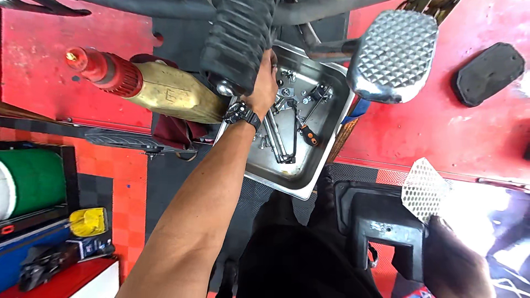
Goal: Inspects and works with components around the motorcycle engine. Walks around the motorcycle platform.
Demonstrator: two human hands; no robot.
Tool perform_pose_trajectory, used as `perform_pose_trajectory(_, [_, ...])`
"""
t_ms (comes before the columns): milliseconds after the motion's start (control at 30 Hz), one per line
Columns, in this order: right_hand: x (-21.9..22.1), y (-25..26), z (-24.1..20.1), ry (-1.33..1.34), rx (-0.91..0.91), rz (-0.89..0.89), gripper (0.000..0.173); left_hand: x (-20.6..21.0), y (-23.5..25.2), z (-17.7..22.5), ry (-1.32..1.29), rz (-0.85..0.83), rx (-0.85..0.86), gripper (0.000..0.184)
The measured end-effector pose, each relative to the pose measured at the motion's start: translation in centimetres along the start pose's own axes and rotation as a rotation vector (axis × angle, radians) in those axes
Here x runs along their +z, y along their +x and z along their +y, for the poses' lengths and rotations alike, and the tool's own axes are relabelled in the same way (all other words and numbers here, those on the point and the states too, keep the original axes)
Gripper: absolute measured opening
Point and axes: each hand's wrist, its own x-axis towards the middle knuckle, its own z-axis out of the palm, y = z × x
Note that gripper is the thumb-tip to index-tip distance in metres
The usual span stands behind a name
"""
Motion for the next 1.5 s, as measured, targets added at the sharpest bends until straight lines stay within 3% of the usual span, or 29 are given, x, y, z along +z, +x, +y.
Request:
perform_pose_trajectory(167, [0.2, -0.1, -0.2, -0.005, -0.004, 0.008, 0.028, -0.2, 1.1, 1.2, -0.059, -0.217, -0.006, 0.025])
perform_pose_trajectory(333, [0.1, -0.3, -0.3, -0.029, -0.006, 0.006, 0.030, 0.2, 2.3, 0.6, 0.170, -0.389, 0.034, 0.023])
perform_pose_trajectory(600, [-0.2, -0.4, -0.2, -0.042, -0.002, 0.023, 0.030, -0.3, 1.7, 1.0, 0.016, -0.345, 0.017, 0.024])
perform_pose_trajectory(800, [0.0, -0.4, -0.6, -0.028, -0.013, -0.006, 0.032, -0.6, 1.7, 0.8, 0.145, -0.393, 0.049, 0.029])
perform_pose_trajectory(1033, [-0.4, 0.1, -0.1, -0.006, -0.004, -0.028, 0.028, -0.9, 1.1, -0.3, 0.180, -0.294, 0.006, 0.027])
perform_pose_trajectory(1167, [-0.8, 0.8, 0.1, -0.066, -0.033, -0.029, 0.031, -0.4, 0.8, -1.3, -0.043, -0.167, -0.045, 0.024])
perform_pose_trajectory(1333, [4.3, -0.8, -2.2, -0.061, -0.011, 0.107, 0.029, -0.8, 0.3, -0.6, -0.650, -0.320, -0.344, 0.019])
perform_pose_trajectory(1433, [2.0, -0.2, -1.3, -0.081, -0.037, -0.026, 0.028, -0.4, 0.1, -1.0, -0.939, -0.330, -0.494, 0.021])
perform_pose_trajectory(1500, [-2.0, 1.1, 0.7, -0.011, -0.113, -0.253, 0.033, 0.0, 0.2, -1.3, -1.048, -0.307, -0.552, 0.020])
